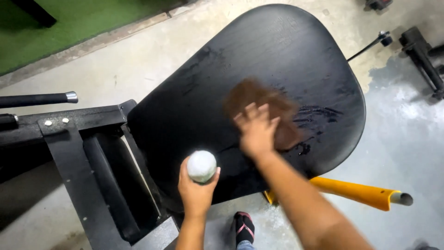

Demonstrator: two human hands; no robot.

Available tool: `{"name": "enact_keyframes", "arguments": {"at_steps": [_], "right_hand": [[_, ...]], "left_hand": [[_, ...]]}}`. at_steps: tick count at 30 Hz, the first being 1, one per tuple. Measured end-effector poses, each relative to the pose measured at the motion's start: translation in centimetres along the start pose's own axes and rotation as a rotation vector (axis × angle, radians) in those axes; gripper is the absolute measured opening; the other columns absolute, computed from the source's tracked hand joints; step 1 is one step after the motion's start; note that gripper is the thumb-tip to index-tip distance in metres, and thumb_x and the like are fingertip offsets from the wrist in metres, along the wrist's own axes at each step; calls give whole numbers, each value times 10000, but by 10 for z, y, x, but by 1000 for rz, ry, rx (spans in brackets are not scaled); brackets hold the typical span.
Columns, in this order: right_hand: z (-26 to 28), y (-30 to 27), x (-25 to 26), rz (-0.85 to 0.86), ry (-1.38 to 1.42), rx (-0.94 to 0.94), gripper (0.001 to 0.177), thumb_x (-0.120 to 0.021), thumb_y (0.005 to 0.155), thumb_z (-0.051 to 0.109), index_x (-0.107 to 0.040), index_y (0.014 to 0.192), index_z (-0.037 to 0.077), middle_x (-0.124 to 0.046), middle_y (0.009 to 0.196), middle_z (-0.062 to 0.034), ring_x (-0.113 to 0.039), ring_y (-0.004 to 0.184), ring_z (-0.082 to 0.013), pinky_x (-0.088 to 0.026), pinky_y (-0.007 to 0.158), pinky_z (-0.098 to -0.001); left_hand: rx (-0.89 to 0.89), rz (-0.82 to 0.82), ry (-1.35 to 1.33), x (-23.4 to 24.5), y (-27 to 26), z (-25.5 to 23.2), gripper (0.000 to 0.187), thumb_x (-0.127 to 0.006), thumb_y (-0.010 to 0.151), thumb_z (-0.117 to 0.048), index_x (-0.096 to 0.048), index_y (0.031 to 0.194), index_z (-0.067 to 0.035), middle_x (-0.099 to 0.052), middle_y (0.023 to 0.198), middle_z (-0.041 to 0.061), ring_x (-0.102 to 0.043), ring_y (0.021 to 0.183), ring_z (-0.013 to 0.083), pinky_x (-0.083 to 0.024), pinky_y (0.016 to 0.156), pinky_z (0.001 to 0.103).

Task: Cleaning a leg press gym machine with a cloth and cleaning spray.

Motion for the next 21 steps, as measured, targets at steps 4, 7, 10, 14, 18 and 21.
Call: {"name": "enact_keyframes", "arguments": {"at_steps": [4,7,10,14,18,21], "right_hand": [[65,-35,-31,302,50,219,542,-648,891,299,-549,1407,432,-100,1694,-47,3,1569,-408,-63,1147,-801],[47,-24,-12,460,-156,307,631,-635,899,334,-422,1475,478,-6,1704,14,57,1549,-361,-28,1116,-806],[-7,1,46,369,-291,161,677,-642,908,415,-362,1516,514,-20,1723,12,44,1566,-373,-69,1089,-833],[-73,16,77,182,-102,-221,754,-674,837,365,-365,1512,497,-25,1722,14,51,1564,-430,-74,1075,-844],[-80,3,31,-140,-45,-256,691,-564,912,158,-473,1541,429,-106,1755,-63,-7,1577,-486,-57,1082,-851],[-34,-12,4,45,-41,-117,645,-531,894,164,-491,1478,434,-86,1716,-61,17,1549,-477,-34,1082,-840]], "left_hand": [[-157,-38,-16,4,-1,7,801,-919,654,-239,-558,1332,-13,-589,1404,188,-600,1261,354,-484,1066,416],[-106,-16,2,6,1,9,763,-942,650,-308,-585,1277,-61,-451,1545,191,-492,1381,370,-430,1125,448],[-207,-51,205,16,8,-22,771,-966,588,-325,-636,1240,-80,-319,1612,205,-187,1527,471,-279,1186,628],[-109,71,338,15,21,-44,738,-979,523,-399,-709,1153,-125,-126,1673,196,51,1541,483,-75,1096,813],[-186,55,361,15,26,-57,763,-965,547,-482,-722,1179,-131,-85,1692,171,80,1550,484,-33,1097,837],[-167,29,331,10,28,-68,751,-948,546,-493,-733,1170,-135,-75,1703,172,93,1556,484,-39,1097,836]]}}
Point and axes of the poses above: each hand's wrist, its own y-axis towards the middle knuckle, its own x-axis out of the back of the hand, z = x × y, the point moved 6 cm from there along y, towards the middle knuckle
